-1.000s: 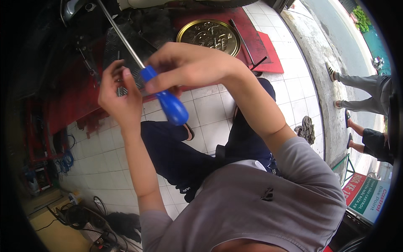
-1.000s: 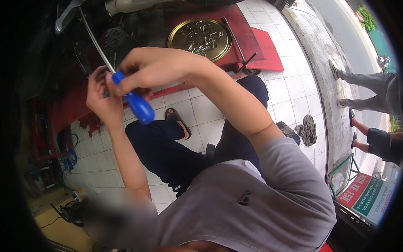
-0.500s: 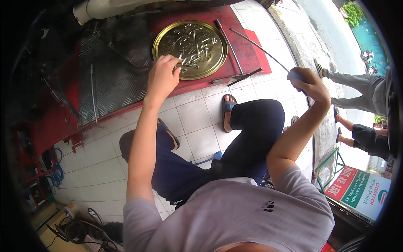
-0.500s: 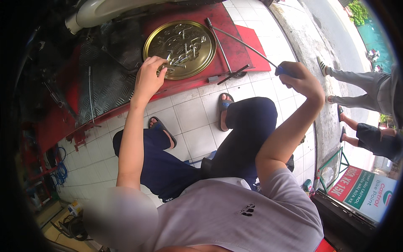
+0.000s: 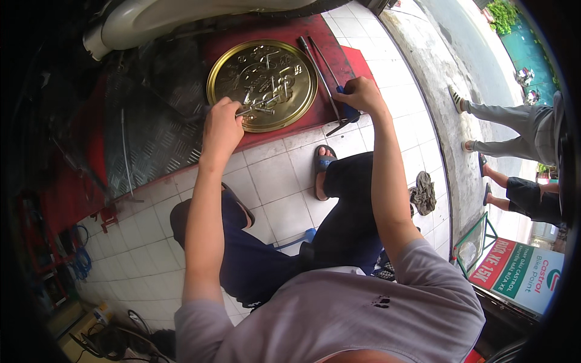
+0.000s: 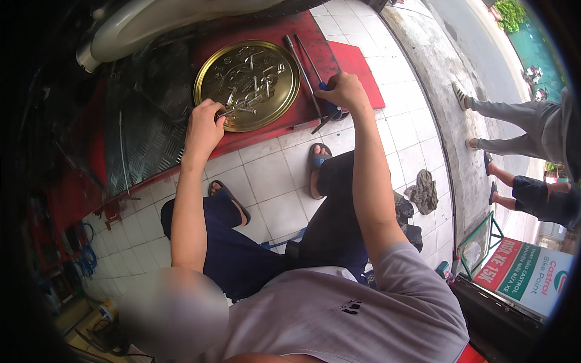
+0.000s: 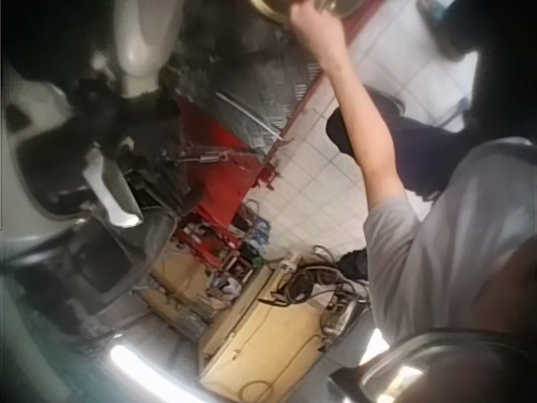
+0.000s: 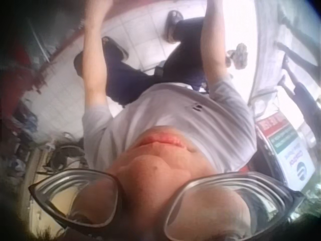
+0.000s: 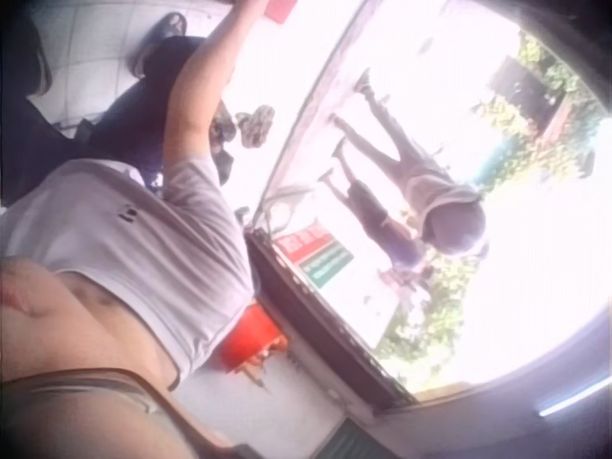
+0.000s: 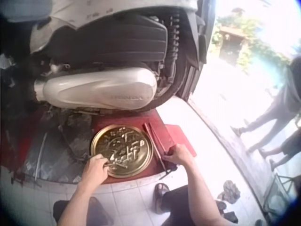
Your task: The person uses a blue-handled screwdriver to loosen a bolt on the motorcycle's engine casing. They then switch to a T-handle wrench to further loosen the bolt and remove it by hand. Finally, the person removes the engine casing cover.
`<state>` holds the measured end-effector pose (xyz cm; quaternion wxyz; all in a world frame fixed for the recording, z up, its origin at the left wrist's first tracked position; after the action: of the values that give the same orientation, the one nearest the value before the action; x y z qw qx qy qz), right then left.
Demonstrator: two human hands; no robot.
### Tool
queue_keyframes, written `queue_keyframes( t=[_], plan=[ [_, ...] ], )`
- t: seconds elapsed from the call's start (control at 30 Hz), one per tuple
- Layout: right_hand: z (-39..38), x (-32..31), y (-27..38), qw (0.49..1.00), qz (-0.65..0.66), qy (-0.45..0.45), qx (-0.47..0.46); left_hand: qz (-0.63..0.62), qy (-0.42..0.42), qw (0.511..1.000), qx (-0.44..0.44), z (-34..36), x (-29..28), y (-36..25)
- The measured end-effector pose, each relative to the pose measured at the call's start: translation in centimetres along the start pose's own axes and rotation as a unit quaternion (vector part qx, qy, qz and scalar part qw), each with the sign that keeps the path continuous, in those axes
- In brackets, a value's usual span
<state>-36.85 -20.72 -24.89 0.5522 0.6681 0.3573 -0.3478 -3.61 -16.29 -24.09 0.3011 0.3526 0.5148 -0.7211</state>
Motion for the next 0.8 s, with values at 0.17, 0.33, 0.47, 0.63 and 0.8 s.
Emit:
queue_keyframes(
  t=[0.17, 0.33, 0.47, 0.63, 0.8],
  plan=[
    [-0.5, 0.0, 1.4, 0.993, -0.025, -0.114, -0.032, -0.068, -0.027, 0.997, -0.002, 0.2, -0.1, -0.2],
    [-1.7, 0.9, 4.2, 0.992, -0.101, -0.078, -0.021, -0.144, -0.087, 0.986, -0.01, 0.2, -0.6, 0.1],
    [-1.0, 2.0, 3.6, 0.984, -0.138, -0.109, -0.031, -0.179, -0.091, 0.979, -0.03, 0.2, -0.6, 0.3],
    [-1.4, 1.8, 4.2, 0.987, -0.129, -0.09, -0.019, -0.267, -0.059, 0.955, -0.117, 0.1, -0.1, 1.6],
    [-2.4, 0.3, 3.3, 0.989, -0.063, -0.129, -0.046, -0.555, -0.007, 0.814, -0.172, 0.5, 0.2, 1.8]
  ],
)
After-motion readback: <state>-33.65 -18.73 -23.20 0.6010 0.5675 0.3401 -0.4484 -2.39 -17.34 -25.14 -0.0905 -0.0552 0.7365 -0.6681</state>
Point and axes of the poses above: each hand's wrist, its own z-axis towards the middle knuckle, its own x-axis out of the palm, y = z × x, the point moved 2 cm from there along z, towards the middle knuckle, and after that the axes turned 1 degree about x, right-handed, at the moved point
